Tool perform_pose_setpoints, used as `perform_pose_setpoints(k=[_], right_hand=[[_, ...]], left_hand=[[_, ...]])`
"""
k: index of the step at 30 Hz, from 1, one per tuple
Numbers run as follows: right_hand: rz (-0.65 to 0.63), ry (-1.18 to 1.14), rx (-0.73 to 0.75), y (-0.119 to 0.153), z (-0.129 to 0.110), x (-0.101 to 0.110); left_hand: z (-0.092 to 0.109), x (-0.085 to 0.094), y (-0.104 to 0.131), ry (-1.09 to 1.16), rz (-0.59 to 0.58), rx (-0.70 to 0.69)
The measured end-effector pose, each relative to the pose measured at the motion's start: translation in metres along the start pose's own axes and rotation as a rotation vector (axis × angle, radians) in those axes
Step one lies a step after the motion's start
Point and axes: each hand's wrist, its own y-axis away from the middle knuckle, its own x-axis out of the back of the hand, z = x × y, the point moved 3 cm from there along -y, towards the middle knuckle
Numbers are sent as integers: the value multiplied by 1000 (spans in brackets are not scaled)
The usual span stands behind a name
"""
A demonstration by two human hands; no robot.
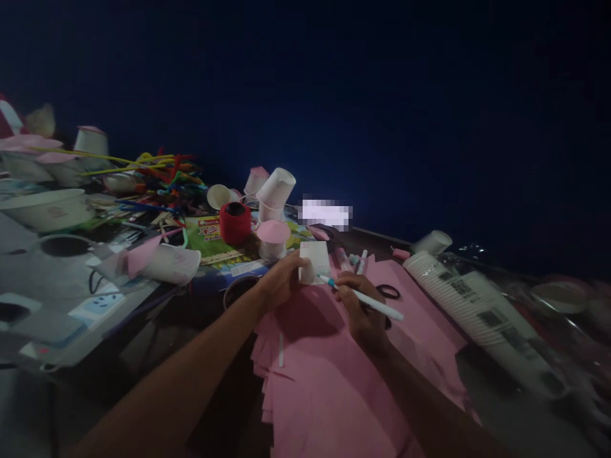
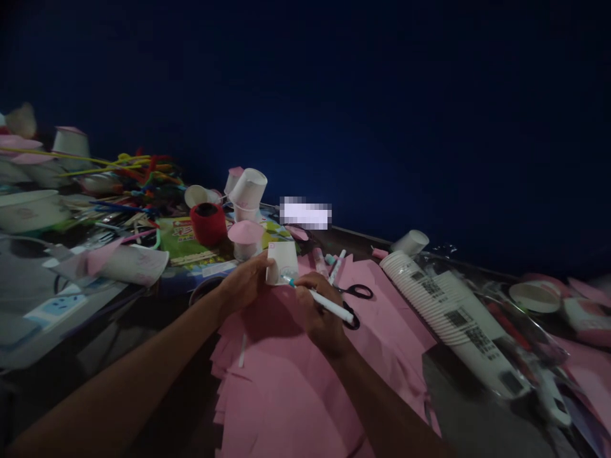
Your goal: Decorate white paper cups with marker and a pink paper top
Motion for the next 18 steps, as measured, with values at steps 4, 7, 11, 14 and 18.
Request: perform_pose_setpoints(k=[4, 7, 11, 14, 18], right_hand=[[7, 20, -13, -1, 2, 2], [67, -15, -87, -2, 6, 5], [202, -118, -177, -3, 13, 9], [224, -158, -188, -3, 13, 8], [194, -137, -201, -3, 12, 6]], left_hand=[[2, 2, 1, 15, 32, 28], [3, 5, 2, 26, 52, 24], [4, 3, 2, 59, 19, 28], [3, 2, 1, 62, 2, 42], [2, 4, 2, 69, 27, 45]])
